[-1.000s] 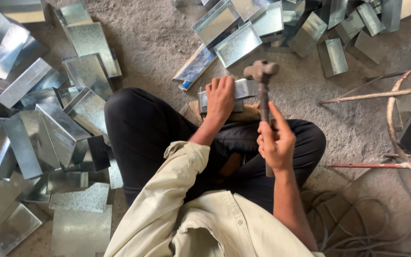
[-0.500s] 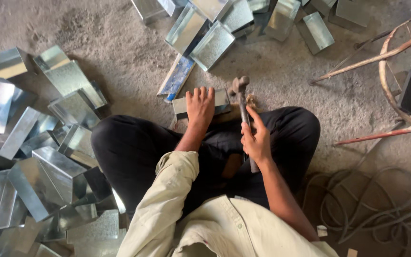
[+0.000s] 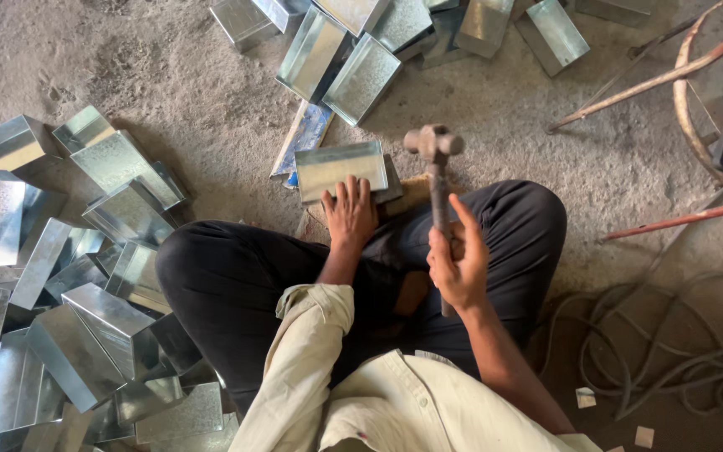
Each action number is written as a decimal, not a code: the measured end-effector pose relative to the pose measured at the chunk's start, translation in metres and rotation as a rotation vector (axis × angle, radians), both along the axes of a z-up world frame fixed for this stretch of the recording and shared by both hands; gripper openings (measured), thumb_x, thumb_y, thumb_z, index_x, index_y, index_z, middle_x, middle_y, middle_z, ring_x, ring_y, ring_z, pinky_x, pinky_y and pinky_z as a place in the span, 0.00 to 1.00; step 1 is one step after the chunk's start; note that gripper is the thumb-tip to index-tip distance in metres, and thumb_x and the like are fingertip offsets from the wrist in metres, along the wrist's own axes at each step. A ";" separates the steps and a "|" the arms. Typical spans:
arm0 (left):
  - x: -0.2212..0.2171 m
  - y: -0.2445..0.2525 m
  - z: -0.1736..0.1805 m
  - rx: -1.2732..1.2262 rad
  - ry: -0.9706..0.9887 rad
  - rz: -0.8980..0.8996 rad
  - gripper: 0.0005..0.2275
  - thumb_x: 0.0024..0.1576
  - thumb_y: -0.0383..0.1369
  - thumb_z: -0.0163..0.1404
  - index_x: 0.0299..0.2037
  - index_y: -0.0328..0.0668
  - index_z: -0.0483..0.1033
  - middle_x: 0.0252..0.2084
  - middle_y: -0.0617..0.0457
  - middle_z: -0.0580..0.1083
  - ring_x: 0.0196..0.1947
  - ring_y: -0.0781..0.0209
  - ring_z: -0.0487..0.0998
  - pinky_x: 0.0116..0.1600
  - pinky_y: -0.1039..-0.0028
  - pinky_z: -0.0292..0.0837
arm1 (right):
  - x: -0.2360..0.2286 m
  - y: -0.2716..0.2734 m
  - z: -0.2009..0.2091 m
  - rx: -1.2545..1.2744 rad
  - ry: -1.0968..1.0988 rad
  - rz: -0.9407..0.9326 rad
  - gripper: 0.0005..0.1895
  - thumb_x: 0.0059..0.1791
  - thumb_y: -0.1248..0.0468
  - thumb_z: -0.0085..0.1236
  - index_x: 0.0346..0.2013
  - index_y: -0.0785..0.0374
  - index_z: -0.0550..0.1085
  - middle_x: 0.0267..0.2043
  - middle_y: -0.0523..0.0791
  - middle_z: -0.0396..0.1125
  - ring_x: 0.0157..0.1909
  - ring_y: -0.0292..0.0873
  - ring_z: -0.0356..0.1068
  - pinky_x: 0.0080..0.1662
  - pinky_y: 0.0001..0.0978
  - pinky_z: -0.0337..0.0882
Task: The person sits cross-legged on a concrete floor surrounded by numerous small metal boxes. They pick up a box, place it on a wooden block, and repeatedly strike it with a hammer to flatten or shape it. The person then discards the box and repeats the process with another one.
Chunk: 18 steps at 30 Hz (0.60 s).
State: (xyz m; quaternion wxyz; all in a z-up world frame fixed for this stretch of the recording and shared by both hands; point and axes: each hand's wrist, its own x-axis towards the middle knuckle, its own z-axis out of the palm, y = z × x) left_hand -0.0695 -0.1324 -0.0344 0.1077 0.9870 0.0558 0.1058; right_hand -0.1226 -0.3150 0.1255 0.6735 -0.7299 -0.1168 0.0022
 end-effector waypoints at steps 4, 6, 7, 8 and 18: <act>0.009 0.001 -0.018 0.032 -0.150 0.015 0.11 0.54 0.34 0.50 0.46 0.45 0.73 0.47 0.50 0.70 0.49 0.50 0.71 0.54 0.51 0.62 | 0.005 -0.010 -0.011 -0.088 -0.269 0.018 0.26 0.60 0.71 0.48 0.74 0.62 0.58 0.33 0.39 0.64 0.27 0.28 0.62 0.31 0.22 0.65; 0.010 0.004 -0.020 0.025 -0.176 0.000 0.11 0.54 0.34 0.49 0.46 0.43 0.73 0.46 0.49 0.70 0.49 0.49 0.71 0.53 0.53 0.62 | 0.008 -0.006 -0.026 -0.122 -0.193 0.035 0.26 0.59 0.69 0.49 0.73 0.63 0.60 0.31 0.40 0.63 0.26 0.29 0.61 0.30 0.22 0.64; 0.010 0.005 -0.021 0.041 -0.173 0.004 0.11 0.55 0.33 0.49 0.46 0.44 0.73 0.46 0.49 0.70 0.49 0.50 0.71 0.54 0.53 0.63 | 0.007 -0.003 -0.034 -0.137 -0.149 0.040 0.26 0.58 0.69 0.50 0.72 0.63 0.61 0.29 0.40 0.63 0.25 0.29 0.61 0.29 0.22 0.64; 0.010 0.005 -0.021 0.056 -0.170 0.008 0.11 0.55 0.33 0.49 0.47 0.44 0.73 0.47 0.49 0.71 0.49 0.50 0.70 0.54 0.54 0.63 | 0.009 0.002 -0.042 -0.223 -0.014 0.046 0.26 0.57 0.67 0.51 0.72 0.62 0.63 0.26 0.40 0.62 0.23 0.29 0.60 0.28 0.23 0.63; 0.020 0.009 0.033 -0.110 -0.177 0.017 0.11 0.59 0.42 0.51 0.39 0.43 0.73 0.36 0.49 0.74 0.41 0.50 0.73 0.48 0.55 0.63 | 0.003 -0.011 0.018 -0.380 -0.183 -0.076 0.26 0.57 0.65 0.54 0.71 0.62 0.65 0.24 0.40 0.65 0.23 0.30 0.63 0.27 0.25 0.64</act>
